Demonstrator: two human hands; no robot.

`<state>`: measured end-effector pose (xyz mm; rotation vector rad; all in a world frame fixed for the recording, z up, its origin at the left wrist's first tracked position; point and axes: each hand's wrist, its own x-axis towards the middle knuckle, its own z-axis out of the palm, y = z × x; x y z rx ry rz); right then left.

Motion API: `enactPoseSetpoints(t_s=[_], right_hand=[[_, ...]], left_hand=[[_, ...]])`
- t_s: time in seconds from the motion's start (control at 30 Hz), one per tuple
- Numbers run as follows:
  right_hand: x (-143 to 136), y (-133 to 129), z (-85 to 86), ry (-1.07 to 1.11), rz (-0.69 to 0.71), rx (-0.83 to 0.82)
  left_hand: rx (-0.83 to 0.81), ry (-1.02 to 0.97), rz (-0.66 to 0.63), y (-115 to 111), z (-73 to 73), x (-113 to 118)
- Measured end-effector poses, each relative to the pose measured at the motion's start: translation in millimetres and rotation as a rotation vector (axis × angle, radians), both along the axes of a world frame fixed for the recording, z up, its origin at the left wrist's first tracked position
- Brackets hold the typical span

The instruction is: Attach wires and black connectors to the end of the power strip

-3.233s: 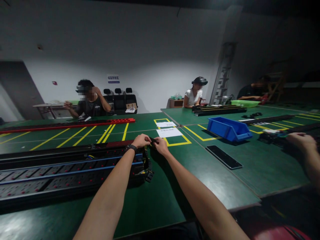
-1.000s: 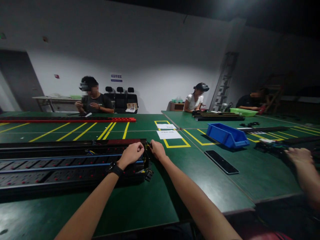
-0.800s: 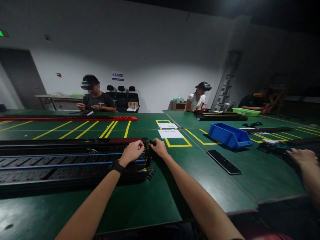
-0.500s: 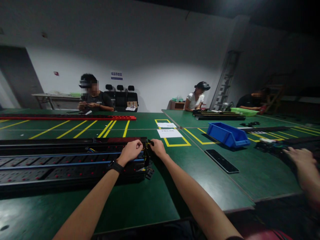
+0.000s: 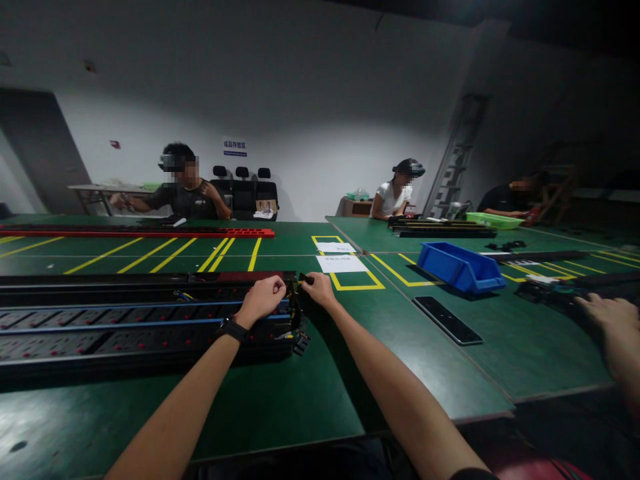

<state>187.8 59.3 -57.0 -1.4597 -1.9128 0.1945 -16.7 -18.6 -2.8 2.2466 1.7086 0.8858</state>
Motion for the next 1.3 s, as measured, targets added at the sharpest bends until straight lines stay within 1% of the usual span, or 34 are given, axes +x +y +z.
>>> enactPoseSetpoints(t_s=[0.17, 0.3, 0.53, 0.8, 1.03, 1.3], right_hand=[[-1, -4, -0.5, -0.052, -0.036, -0.01], [-4, -7, 0.3, -0.082, -0.059, -0.05], [-11, -12, 7.8, -0.176, -0.096, -0.14], [-23, -25, 15.5, -0.267, -0.134, -0.099], [-23, -25, 13.7, -0.262, -0.152, -0.121], [-20, -21, 10.9, -0.207, -0.163, -0.148]], left_hand=[[-0.002, 0.009, -0.003, -1, 1.5, 1], [-0.019, 0.015, 0.005, -4, 4.4, 3], [-0.042, 0.024, 0.018, -6, 7.0, 5], [-0.039, 0.019, 0.006, -4, 5.1, 4], [-0.052, 0.029, 0.024, -6, 6.2, 4], [-0.036, 0.031, 0.006, -5, 4.8, 4]])
